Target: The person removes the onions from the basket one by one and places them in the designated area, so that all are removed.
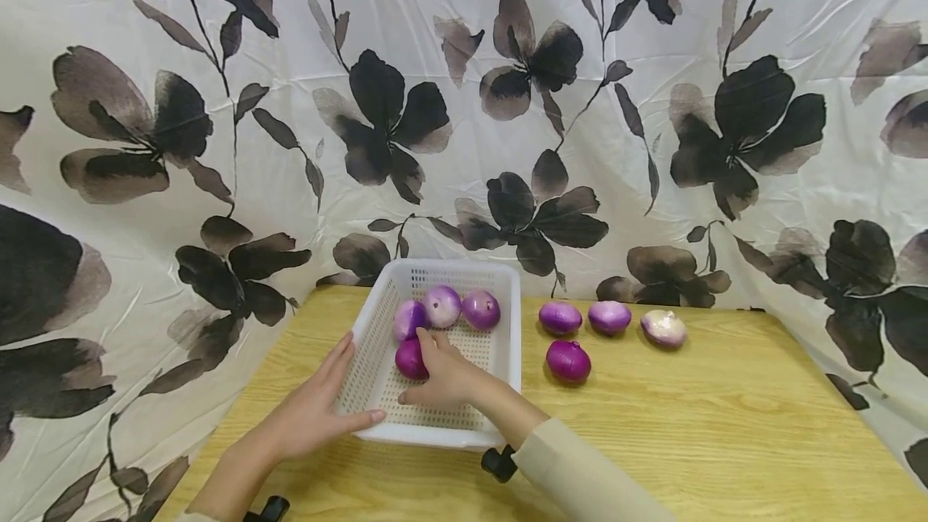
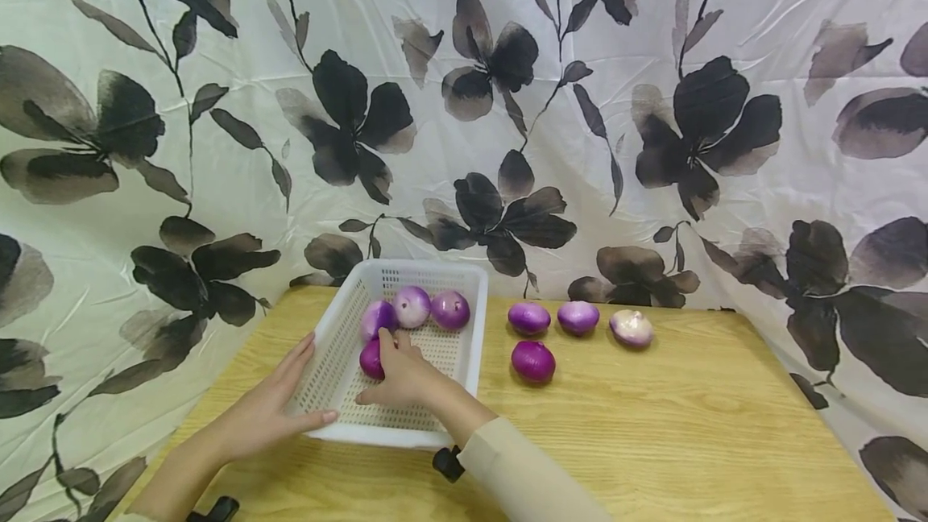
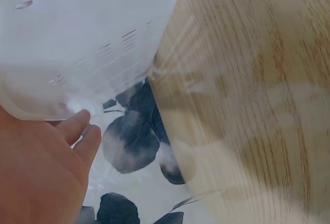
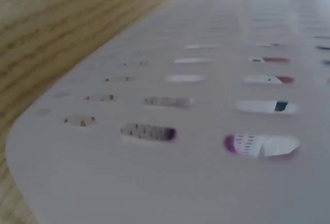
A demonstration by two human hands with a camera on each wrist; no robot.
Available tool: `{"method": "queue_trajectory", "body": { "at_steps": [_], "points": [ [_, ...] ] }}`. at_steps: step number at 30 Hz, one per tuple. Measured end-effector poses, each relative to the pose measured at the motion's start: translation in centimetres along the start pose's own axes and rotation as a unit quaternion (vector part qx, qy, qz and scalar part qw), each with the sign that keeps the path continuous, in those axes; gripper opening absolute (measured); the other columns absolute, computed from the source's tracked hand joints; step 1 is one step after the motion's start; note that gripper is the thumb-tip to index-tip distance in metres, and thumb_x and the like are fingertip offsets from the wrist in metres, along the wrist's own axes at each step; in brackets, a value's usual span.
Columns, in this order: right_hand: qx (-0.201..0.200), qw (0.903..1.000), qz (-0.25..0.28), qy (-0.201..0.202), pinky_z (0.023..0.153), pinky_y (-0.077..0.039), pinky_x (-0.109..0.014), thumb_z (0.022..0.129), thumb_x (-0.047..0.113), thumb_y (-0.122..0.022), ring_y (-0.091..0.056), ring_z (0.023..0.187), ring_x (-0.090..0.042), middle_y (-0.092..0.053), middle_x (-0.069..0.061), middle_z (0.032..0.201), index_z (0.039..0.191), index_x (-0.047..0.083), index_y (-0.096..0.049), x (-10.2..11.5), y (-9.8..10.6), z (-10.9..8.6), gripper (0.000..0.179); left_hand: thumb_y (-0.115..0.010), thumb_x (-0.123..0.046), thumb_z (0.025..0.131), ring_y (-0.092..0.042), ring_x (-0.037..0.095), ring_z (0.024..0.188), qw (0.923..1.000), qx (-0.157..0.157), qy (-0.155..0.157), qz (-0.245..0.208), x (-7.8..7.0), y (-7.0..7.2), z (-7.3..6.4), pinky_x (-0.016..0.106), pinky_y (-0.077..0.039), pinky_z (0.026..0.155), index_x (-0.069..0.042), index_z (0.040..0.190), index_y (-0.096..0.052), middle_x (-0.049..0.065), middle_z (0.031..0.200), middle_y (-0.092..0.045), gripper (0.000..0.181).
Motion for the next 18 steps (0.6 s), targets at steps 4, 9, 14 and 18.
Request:
{"method": "queue_trajectory", "body": {
  "at_steps": [4,9,14,18],
  "points": [
    [0.012,0.9996,-0.003,-0.026,0.116,-0.035,-0.06,0.086,0.041,-0.081,-0.031,0.149,-0.045,-0.022,-0.028,0.164,0.164,0.003,-0.014,-0.22,-0.37,0.43,0.109,-0.069,-0.07,0.084,-0.031,0.051,0.145,1.0,-0.003,0.0,-0.001,-0.07,0.16,-0.2,0.069,-0.037,0.109,-0.002,0.164,-0.01,0.016,0.172,-0.006,0.12],
    [0.018,0.9994,-0.017,-0.025,0.117,-0.035,-0.059,0.088,0.038,-0.079,-0.034,0.148,-0.043,-0.026,-0.027,0.163,0.164,0.005,-0.017,-0.78,-0.72,0.52,0.103,-0.07,-0.07,0.084,-0.03,0.052,0.146,1.0,-0.001,0.001,-0.002,-0.15,0.28,-0.33,0.069,-0.036,0.11,-0.001,0.164,-0.01,0.015,0.172,-0.004,0.121],
    [0.009,0.9997,-0.02,-0.006,0.113,-0.042,-0.054,0.087,0.035,-0.081,-0.046,0.141,-0.039,-0.037,-0.025,0.157,0.162,0.005,-0.023,-0.88,-0.72,0.43,0.099,-0.07,-0.069,0.084,-0.03,0.052,0.146,1.0,-0.001,0.003,-0.004,-0.26,0.37,-0.28,0.069,-0.036,0.11,0.0,0.163,-0.011,0.016,0.172,-0.004,0.121],
    [0.008,0.9999,-0.012,0.006,0.109,-0.047,-0.052,0.087,0.033,-0.081,-0.053,0.134,-0.037,-0.044,-0.023,0.151,0.159,0.007,-0.03,-0.76,-0.73,0.38,0.092,-0.069,-0.07,0.084,-0.03,0.052,0.146,1.0,0.0,0.003,-0.002,-0.21,0.27,-0.25,0.069,-0.037,0.11,0.001,0.163,-0.013,0.016,0.172,-0.005,0.12]
  ]
}}
Point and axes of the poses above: each hand's wrist, its own z-axis towards the middle knuckle, its own y-axis out of the back of the hand, x = y × z, the point moved 2 cm from there along z, towards the middle knuckle
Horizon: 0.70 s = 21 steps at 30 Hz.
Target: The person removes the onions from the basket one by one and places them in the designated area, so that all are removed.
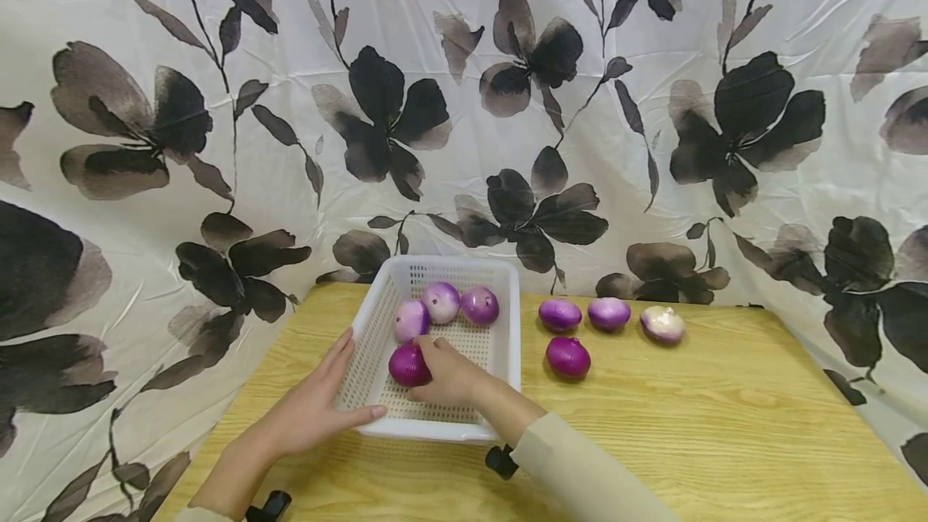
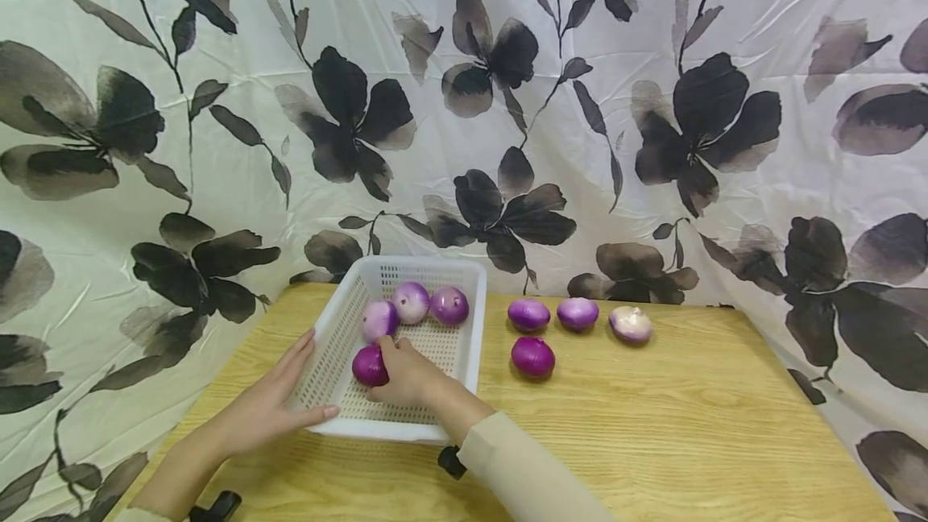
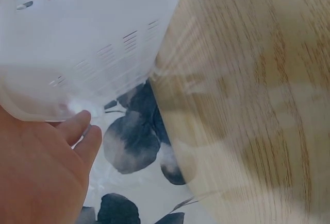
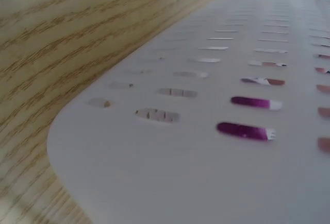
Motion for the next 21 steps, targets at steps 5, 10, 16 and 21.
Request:
{"method": "queue_trajectory", "body": {
  "at_steps": [5,10,16,21],
  "points": [
    [-0.012,0.9993,-0.018,0.032,0.111,-0.047,-0.042,0.088,0.033,-0.081,-0.055,0.132,-0.03,-0.052,-0.018,0.143,0.15,0.003,-0.04,0.02,-0.07,0.26,0.08,-0.069,-0.072,0.084,-0.029,0.051,0.147,1.0,0.001,0.001,-0.001,0.13,-0.06,0.05,0.068,-0.037,0.11,0.001,0.163,-0.013,0.015,0.172,-0.005,0.121],
    [-0.021,0.9972,-0.032,0.065,0.099,-0.053,-0.03,0.088,0.033,-0.082,-0.062,0.113,-0.018,-0.062,-0.004,0.115,0.12,0.01,-0.053,-0.01,-0.18,0.5,0.048,-0.068,-0.072,0.084,-0.028,0.05,0.147,1.0,0.003,0.002,-0.002,0.07,-0.03,0.13,0.068,-0.037,0.11,0.001,0.163,-0.013,0.015,0.172,-0.005,0.121],
    [-0.007,0.9958,-0.035,0.084,0.074,-0.051,-0.021,0.087,0.027,-0.084,-0.058,0.079,-0.007,-0.062,0.001,0.091,0.105,0.011,-0.052,0.4,-0.5,0.41,0.04,-0.069,-0.071,0.084,-0.029,0.051,0.147,1.0,0.005,0.007,-0.003,0.1,-0.03,0.08,0.068,-0.037,0.11,0.0,0.163,-0.012,0.016,0.172,-0.006,0.121],
    [-0.009,0.9947,-0.043,0.093,0.079,-0.053,-0.02,0.086,0.028,-0.085,-0.063,0.083,-0.008,-0.066,-0.002,0.096,0.116,0.008,-0.05,0.77,-0.72,0.31,0.049,-0.069,-0.071,0.084,-0.029,0.051,0.147,1.0,0.003,0.006,-0.002,-0.01,-0.03,0.06,0.068,-0.037,0.11,0.0,0.163,-0.012,0.016,0.172,-0.005,0.121]
  ]
}}
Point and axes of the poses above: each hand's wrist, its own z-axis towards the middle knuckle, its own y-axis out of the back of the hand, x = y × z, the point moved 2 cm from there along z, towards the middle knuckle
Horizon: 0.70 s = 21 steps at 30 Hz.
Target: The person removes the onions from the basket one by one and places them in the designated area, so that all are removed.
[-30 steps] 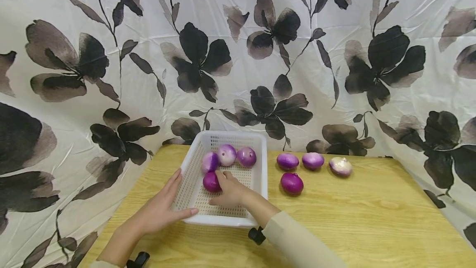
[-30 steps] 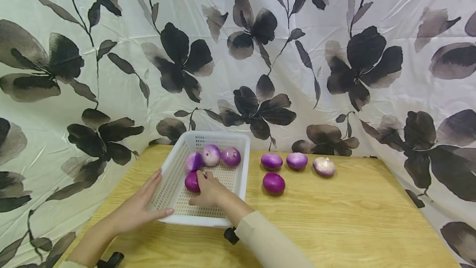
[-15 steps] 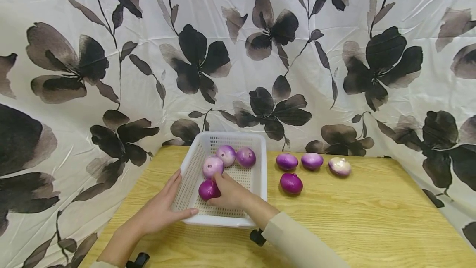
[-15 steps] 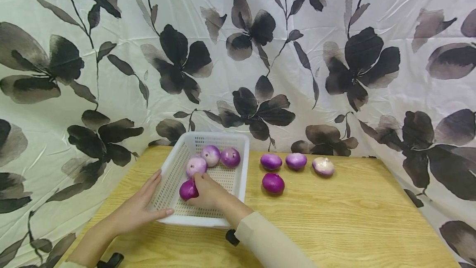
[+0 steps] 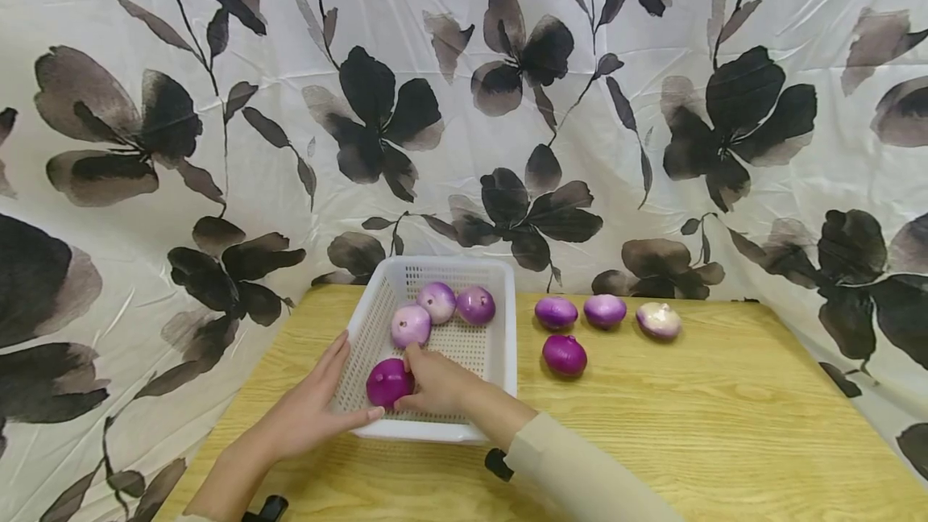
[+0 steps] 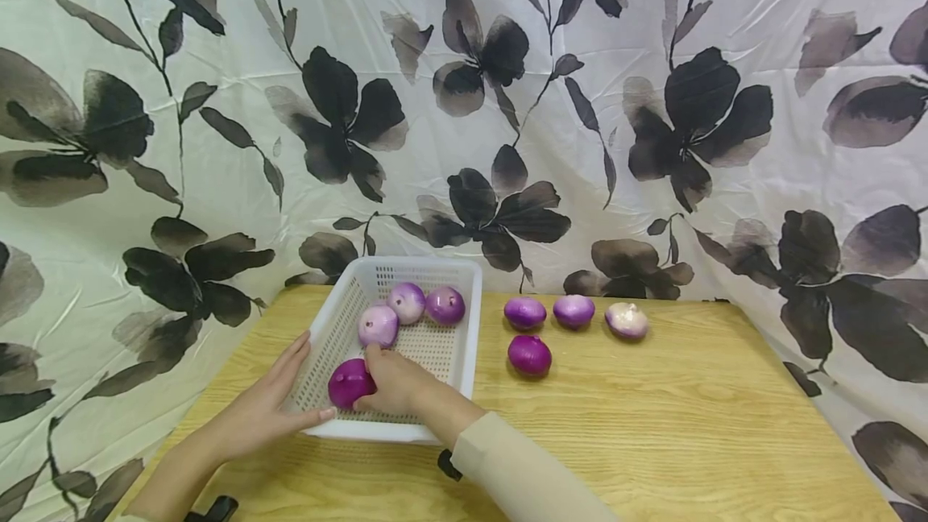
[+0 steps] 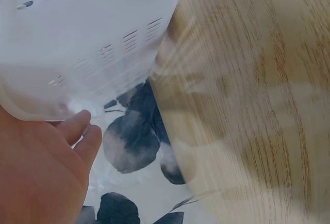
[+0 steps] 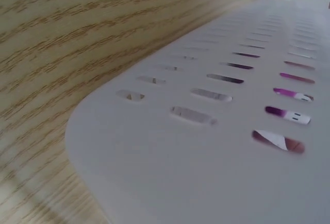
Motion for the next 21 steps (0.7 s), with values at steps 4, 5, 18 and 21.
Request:
{"method": "queue_trajectory", "body": {
  "at_steps": [4,5,18,21],
  "points": [
    [0.005,0.9999,-0.003,0.009,0.097,-0.053,-0.026,0.086,0.029,-0.084,-0.068,0.109,-0.017,-0.069,-0.01,0.119,0.135,0.005,-0.046,0.1,-0.1,0.2,0.066,-0.069,-0.071,0.084,-0.028,0.051,0.147,1.0,-0.001,-0.004,-0.001,-0.1,0.1,0.1,0.069,-0.036,0.11,0.0,0.163,-0.011,0.017,0.171,-0.006,0.121],
    [0.009,0.9999,-0.006,0.01,0.101,-0.051,-0.027,0.087,0.029,-0.084,-0.066,0.116,-0.018,-0.068,-0.012,0.126,0.141,0.004,-0.044,0.1,-0.1,0.2,0.071,-0.069,-0.071,0.084,-0.028,0.051,0.147,1.0,-0.002,-0.005,-0.001,-0.1,0.1,0.2,0.069,-0.036,0.11,0.0,0.163,-0.011,0.017,0.171,-0.006,0.121],
    [0.056,0.9958,-0.068,0.023,0.101,-0.05,-0.027,0.091,0.036,-0.079,-0.062,0.116,-0.016,-0.064,-0.01,0.126,0.146,0.011,-0.049,0.4,-1.1,0.5,0.067,-0.07,-0.07,0.084,-0.028,0.051,0.147,0.9999,-0.004,-0.009,-0.005,-0.1,-0.1,0.4,0.069,-0.037,0.11,0.002,0.163,-0.012,0.018,0.171,-0.006,0.12],
    [0.063,0.994,-0.086,0.024,0.101,-0.051,-0.026,0.092,0.038,-0.077,-0.063,0.117,-0.016,-0.064,-0.01,0.126,0.142,0.009,-0.051,0.5,-1.7,0.7,0.063,-0.07,-0.069,0.085,-0.029,0.052,0.147,1.0,-0.002,-0.007,-0.003,0.0,-0.2,0.2,0.069,-0.038,0.109,0.002,0.163,-0.012,0.018,0.171,-0.007,0.12]
  ]
}}
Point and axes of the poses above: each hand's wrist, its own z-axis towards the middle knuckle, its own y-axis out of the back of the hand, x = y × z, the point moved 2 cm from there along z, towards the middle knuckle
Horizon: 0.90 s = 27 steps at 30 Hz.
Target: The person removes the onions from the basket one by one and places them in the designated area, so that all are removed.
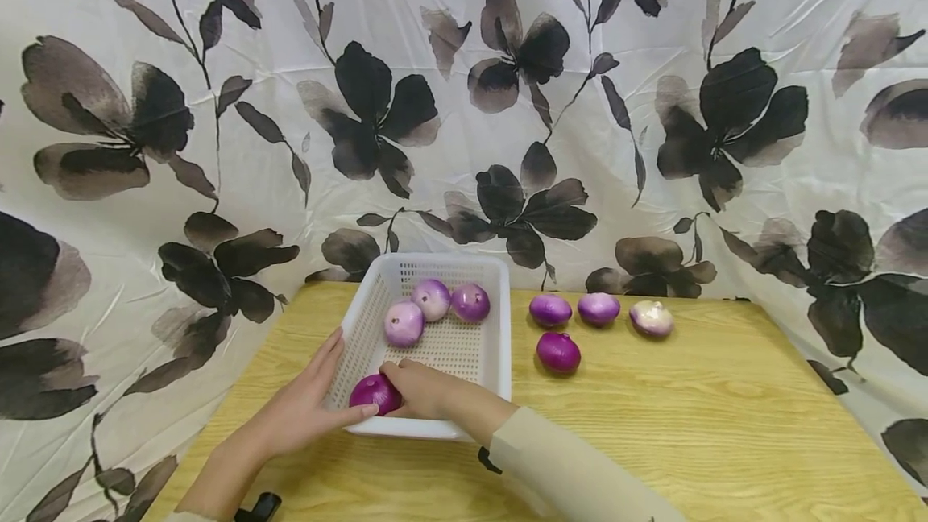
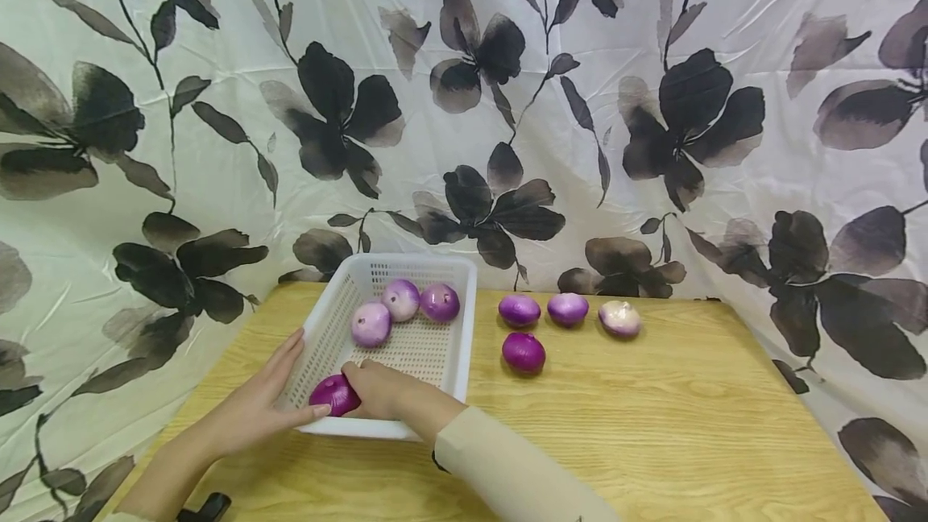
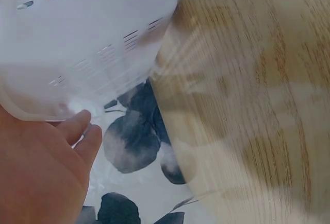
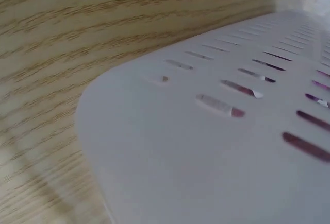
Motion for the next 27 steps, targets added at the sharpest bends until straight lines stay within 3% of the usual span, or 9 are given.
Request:
{"method": "queue_trajectory", "body": {
  "at_steps": [6,13,19,27],
  "points": [
    [-0.007,0.9998,-0.02,0.006,0.101,-0.05,-0.023,0.092,0.037,-0.078,-0.063,0.113,-0.014,-0.066,-0.005,0.118,0.13,0.009,-0.059,0.1,0.0,0.3,0.051,-0.069,-0.07,0.085,-0.03,0.051,0.147,1.0,0.002,-0.001,0.003,0.0,0.2,0.0,0.069,-0.038,0.109,0.0,0.163,-0.011,0.018,0.171,-0.007,0.121],
    [-0.024,0.9993,-0.004,0.03,0.095,-0.051,-0.019,0.088,0.036,-0.082,-0.064,0.102,-0.01,-0.068,0.0,0.107,0.116,0.01,-0.064,-0.2,0.6,0.1,0.043,-0.071,-0.069,0.084,-0.029,0.051,0.147,1.0,-0.002,-0.003,-0.002,0.3,0.1,0.0,0.068,-0.038,0.109,0.001,0.163,-0.01,0.018,0.171,-0.007,0.121],
    [-0.033,0.9989,0.008,0.033,0.094,-0.051,-0.018,0.085,0.035,-0.086,-0.064,0.106,-0.008,-0.067,0.001,0.113,0.119,0.011,-0.063,-0.8,1.9,-0.6,0.048,-0.071,-0.071,0.083,-0.031,0.051,0.146,1.0,-0.003,-0.004,-0.005,0.2,-0.4,0.0,0.067,-0.039,0.109,0.001,0.163,-0.012,0.018,0.171,-0.007,0.123],
    [-0.084,0.995,0.037,0.038,0.098,-0.051,-0.02,0.08,0.034,-0.089,-0.065,0.112,-0.01,-0.069,-0.001,0.119,0.125,0.009,-0.062,-1.8,4.7,-1.8,0.058,-0.071,-0.07,0.083,-0.031,0.052,0.146,1.0,-0.004,-0.001,-0.005,-0.1,0.1,-0.1,0.068,-0.037,0.11,0.001,0.163,-0.012,0.018,0.171,-0.007,0.123]
  ]
}}
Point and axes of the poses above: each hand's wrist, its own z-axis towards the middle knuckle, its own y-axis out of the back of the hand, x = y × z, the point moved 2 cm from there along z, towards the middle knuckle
